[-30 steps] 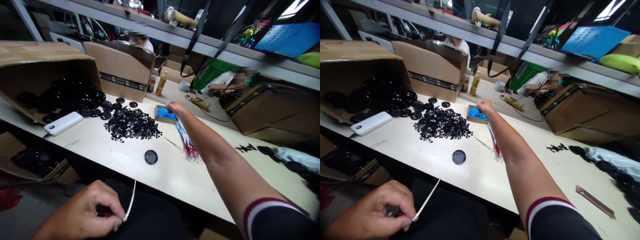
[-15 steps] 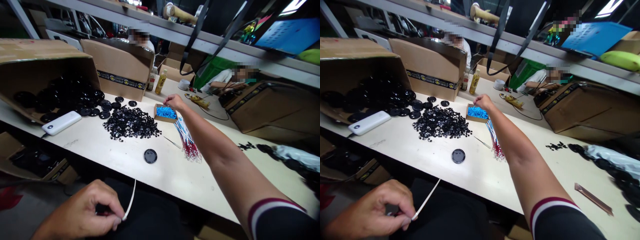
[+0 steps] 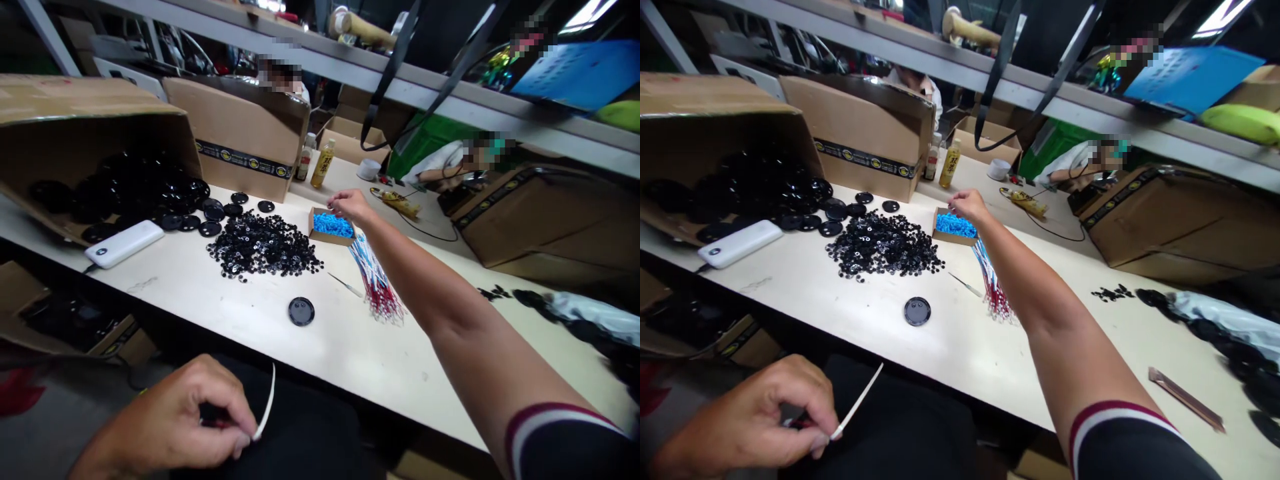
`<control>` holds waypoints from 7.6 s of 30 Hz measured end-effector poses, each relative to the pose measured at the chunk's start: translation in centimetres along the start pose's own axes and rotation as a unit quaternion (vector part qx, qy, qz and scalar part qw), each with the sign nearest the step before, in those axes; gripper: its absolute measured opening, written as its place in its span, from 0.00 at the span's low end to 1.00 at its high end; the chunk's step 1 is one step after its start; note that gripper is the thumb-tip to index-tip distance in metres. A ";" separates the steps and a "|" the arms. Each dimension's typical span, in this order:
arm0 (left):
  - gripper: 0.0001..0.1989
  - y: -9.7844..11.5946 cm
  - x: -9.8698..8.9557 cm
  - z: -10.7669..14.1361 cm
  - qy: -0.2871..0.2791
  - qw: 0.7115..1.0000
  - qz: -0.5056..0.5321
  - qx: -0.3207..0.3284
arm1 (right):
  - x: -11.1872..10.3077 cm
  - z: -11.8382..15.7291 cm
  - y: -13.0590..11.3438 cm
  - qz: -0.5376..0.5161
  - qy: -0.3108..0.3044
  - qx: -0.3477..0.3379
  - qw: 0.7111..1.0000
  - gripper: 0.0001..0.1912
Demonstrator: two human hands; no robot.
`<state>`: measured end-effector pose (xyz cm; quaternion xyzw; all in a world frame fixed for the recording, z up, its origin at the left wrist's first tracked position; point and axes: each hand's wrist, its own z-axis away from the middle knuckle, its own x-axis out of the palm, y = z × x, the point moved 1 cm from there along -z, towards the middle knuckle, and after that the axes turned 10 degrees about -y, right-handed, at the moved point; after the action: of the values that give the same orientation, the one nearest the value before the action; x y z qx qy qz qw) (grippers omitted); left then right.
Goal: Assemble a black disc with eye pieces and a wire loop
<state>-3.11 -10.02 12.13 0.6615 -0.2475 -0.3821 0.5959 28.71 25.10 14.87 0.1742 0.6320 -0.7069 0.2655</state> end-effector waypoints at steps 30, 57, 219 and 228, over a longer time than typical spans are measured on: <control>0.16 0.1 0.4 -5.3 -0.006 0.949 0.244 -0.200 | 9.8 29.2 1.9 -0.251 -0.462 0.039 0.850 0.10; 0.42 -5.7 -2.2 -12.3 0.092 0.942 -0.290 -0.142 | 5.4 32.0 9.8 -0.305 -0.176 0.214 0.911 0.09; 0.08 -4.4 1.6 -12.6 0.120 0.950 0.263 -0.120 | 4.7 28.9 4.6 -0.151 -0.183 0.001 0.972 0.04; 0.09 -4.5 1.9 -12.4 0.126 0.944 0.276 -0.129 | 5.2 29.4 5.0 -0.155 -0.177 -0.002 0.972 0.05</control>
<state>7.36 -3.33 7.28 0.5275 -0.2923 -0.1447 0.7844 30.19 -5.00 11.98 -0.0545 0.5957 -0.7576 0.2611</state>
